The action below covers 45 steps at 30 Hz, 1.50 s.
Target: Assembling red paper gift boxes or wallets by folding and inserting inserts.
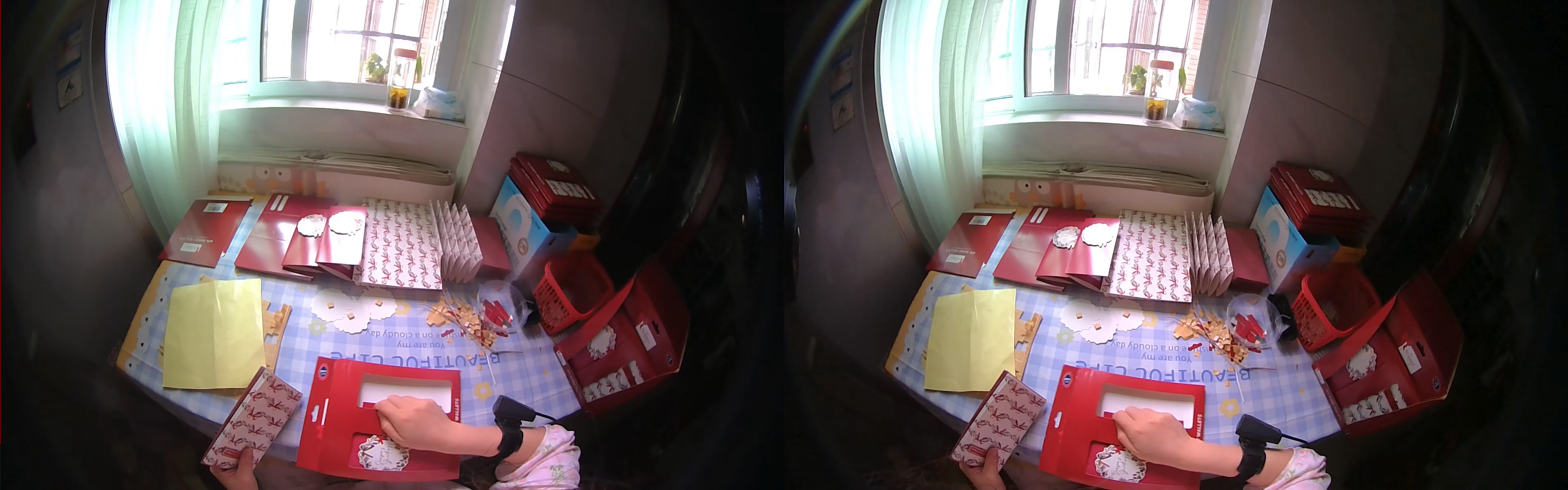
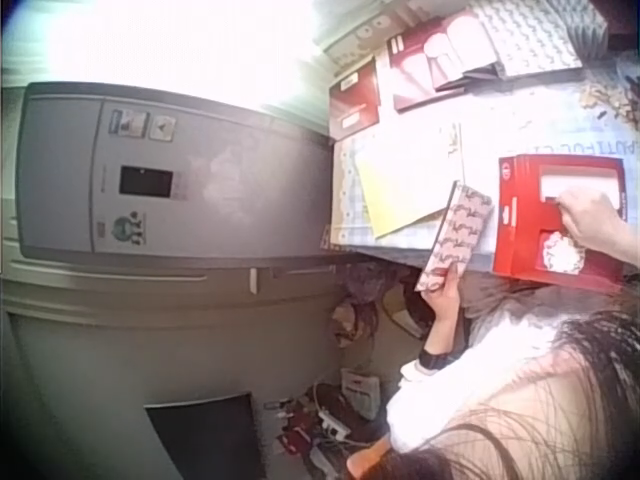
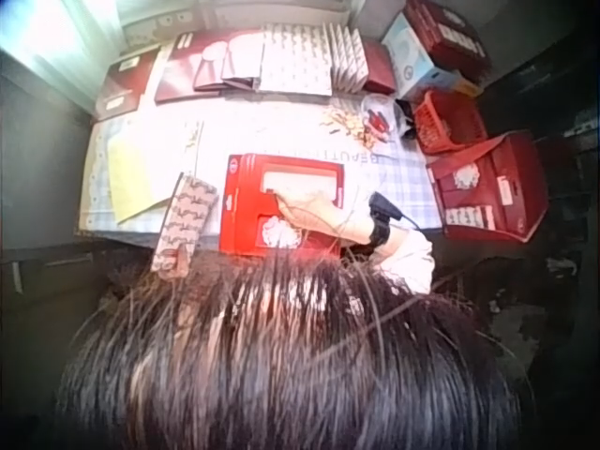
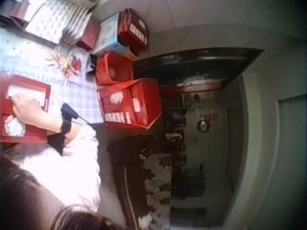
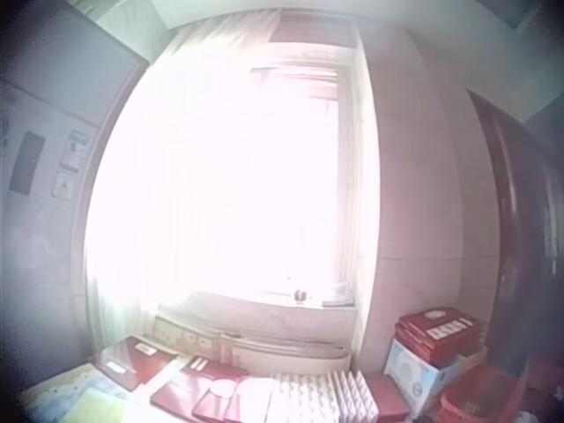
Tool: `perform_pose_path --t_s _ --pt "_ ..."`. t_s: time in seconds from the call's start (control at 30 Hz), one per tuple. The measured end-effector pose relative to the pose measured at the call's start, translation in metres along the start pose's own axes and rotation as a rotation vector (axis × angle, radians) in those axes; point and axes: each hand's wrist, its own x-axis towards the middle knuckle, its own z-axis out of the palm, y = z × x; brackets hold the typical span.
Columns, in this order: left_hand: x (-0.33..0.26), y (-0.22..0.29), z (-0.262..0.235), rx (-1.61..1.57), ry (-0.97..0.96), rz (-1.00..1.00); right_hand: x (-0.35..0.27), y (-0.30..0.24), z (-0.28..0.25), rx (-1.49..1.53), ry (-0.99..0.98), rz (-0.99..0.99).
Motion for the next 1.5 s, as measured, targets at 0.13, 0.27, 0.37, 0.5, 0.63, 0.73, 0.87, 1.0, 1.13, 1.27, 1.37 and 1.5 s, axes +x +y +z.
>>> perform_pose_path --t_s 0.13,0.27,0.37,0.5,0.63,0.73,0.87,1.0,1.13,1.27,1.37,1.5 --pt "-0.015 -0.001 -0.016 0.130 -0.243 -0.087 0.022 0.005 0.000 0.012 -0.073 -0.205" --pt "-0.006 -0.002 -0.017 0.063 -0.296 -0.402 0.037 0.013 0.005 0.027 -0.104 -0.291" --pt "0.011 0.005 -0.019 0.022 -0.328 -0.646 0.027 0.004 0.010 -0.122 -0.081 -0.230" --pt "0.035 0.016 -0.023 -0.037 -0.375 -0.979 0.028 -0.003 0.007 -0.052 -0.037 -0.209" --pt "0.060 0.026 -0.022 -0.109 -0.406 -1.302 0.027 0.001 0.009 -0.006 -0.066 -0.204" --pt "0.072 0.030 -0.020 -0.159 -0.418 -1.546 0.024 0.005 0.017 0.085 -0.048 -0.131" --pt "0.091 0.040 -0.032 -0.203 -0.402 -1.774 0.022 -0.002 0.007 0.043 -0.044 -0.161" --pt "0.075 0.030 -0.037 -0.405 -0.352 -1.674 0.021 0.002 0.010 0.028 -0.037 -0.183" --pt "0.078 0.036 -0.025 -0.492 -0.012 -1.306 0.023 0.003 0.010 0.054 -0.010 -0.206" --pt "0.072 0.026 -0.025 -0.506 -0.311 -0.935 0.030 0.000 0.002 0.303 0.010 -0.180" --pt "0.086 0.021 -0.016 -0.423 -0.567 -0.526 0.044 -0.005 -0.003 0.499 -0.017 -0.150" --pt "0.079 0.016 -0.015 -0.480 -0.544 -0.532 0.073 -0.018 -0.008 0.387 -0.092 -0.300"
